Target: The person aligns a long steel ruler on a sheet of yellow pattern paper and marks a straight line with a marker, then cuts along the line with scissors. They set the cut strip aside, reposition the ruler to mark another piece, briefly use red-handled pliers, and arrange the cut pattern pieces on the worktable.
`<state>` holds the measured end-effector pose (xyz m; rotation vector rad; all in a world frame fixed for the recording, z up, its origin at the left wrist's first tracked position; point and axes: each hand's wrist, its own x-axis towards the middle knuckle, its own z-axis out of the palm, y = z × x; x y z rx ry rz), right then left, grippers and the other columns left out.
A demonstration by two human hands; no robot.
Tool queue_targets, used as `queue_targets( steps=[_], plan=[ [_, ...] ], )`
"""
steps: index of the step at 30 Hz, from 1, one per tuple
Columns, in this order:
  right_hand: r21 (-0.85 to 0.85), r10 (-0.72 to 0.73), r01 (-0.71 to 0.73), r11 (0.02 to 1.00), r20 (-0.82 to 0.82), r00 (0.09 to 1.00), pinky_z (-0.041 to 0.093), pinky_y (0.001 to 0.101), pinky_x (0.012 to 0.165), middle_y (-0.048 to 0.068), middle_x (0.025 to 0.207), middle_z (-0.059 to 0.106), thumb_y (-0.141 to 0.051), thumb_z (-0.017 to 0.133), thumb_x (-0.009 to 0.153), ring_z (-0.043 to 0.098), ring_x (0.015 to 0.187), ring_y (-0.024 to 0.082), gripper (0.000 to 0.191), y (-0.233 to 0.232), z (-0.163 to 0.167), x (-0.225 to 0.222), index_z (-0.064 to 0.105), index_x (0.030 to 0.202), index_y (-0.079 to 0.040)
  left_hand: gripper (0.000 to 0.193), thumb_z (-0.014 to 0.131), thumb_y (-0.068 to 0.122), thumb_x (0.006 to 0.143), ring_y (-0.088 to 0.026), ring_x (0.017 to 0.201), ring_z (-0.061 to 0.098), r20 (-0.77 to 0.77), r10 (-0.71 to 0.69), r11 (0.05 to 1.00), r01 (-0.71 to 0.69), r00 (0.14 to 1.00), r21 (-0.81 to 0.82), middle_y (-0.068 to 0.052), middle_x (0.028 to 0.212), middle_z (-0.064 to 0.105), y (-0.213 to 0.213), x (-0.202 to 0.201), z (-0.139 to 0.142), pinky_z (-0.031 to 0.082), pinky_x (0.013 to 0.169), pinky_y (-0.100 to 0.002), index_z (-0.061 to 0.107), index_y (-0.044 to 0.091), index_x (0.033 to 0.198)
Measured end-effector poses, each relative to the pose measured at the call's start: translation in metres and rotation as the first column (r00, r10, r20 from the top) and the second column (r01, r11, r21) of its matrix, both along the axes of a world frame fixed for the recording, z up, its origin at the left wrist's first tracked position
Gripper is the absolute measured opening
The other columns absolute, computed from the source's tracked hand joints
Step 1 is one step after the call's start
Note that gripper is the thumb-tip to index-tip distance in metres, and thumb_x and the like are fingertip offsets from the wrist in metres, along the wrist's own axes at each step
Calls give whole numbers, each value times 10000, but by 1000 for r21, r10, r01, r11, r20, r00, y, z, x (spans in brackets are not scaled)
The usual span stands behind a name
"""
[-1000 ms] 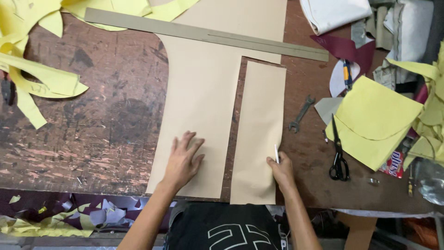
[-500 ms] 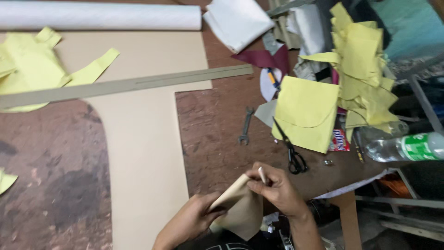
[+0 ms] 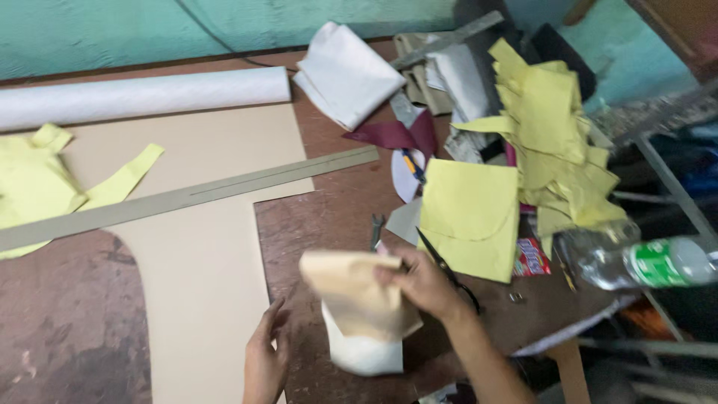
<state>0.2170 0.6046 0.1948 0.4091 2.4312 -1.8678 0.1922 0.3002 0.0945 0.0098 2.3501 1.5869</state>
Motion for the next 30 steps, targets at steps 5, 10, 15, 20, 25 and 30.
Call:
queue_targets(
  steps=[5, 10, 15, 20, 25, 30],
  plan=[
    [-243, -47, 39, 969, -28, 998, 315, 277, 505, 21, 809, 607, -134, 777, 953, 436, 604, 101, 227, 41, 9, -67, 745, 1105, 33, 722, 765, 95, 792, -370, 1376, 464, -197, 23, 857, -121, 980, -501, -165, 1473, 460, -31, 12, -23, 355, 1100, -513, 531, 220, 1464],
    [-76, 161, -144, 987, 319, 934, 516, 273, 710, 30, 929, 726, -179, 838, 806, 659, 819, 114, 407, -25, -48, -76, 705, 1155, -18, 1016, 932, 180, 716, -334, 1494, 325, -87, 104, 994, -101, 991, 47, -161, 1581, 338, -42, 31, 10, 290, 1209, -440, 348, 155, 1548],
    [-332, 611, -540, 774, 168, 773, 547, 293, 809, 104, 908, 774, -178, 833, 796, 710, 882, 142, 360, -87, -94, -70, 782, 1104, 2, 1340, 974, 256, 676, -304, 1522, 295, 64, 163, 879, -175, 984, 443, -176, 1608, 332, -56, 50, 31, 238, 1235, -417, 31, 102, 1615],
    [-186, 257, -232, 955, 122, 959, 562, 358, 725, 120, 829, 787, -129, 812, 777, 714, 752, 194, 361, -116, -115, -112, 771, 1106, 13, 1227, 939, 194, 740, -293, 1541, 364, 93, 275, 645, -255, 957, 720, -189, 1650, 413, -80, 63, 21, 237, 1251, -395, 131, 65, 1654],
    [32, 124, -124, 992, 14, 992, 551, 368, 772, 200, 873, 727, -165, 851, 835, 679, 784, 200, 392, -144, -168, -133, 775, 1164, 35, 842, 829, 57, 920, -237, 1484, 538, 61, 255, 711, -230, 965, 665, -153, 1597, 552, -123, 69, 12, 374, 1239, -351, 378, 106, 1629],
    [335, 293, -230, 914, -152, 944, 554, 377, 804, 233, 914, 698, -178, 849, 816, 675, 821, 237, 451, -241, -196, -133, 772, 1217, 13, 441, 713, 39, 944, -277, 1258, 693, -252, -24, 974, 79, 968, 213, -161, 1304, 729, -216, 54, 13, 514, 1069, -381, 654, 104, 1376]
  ],
)
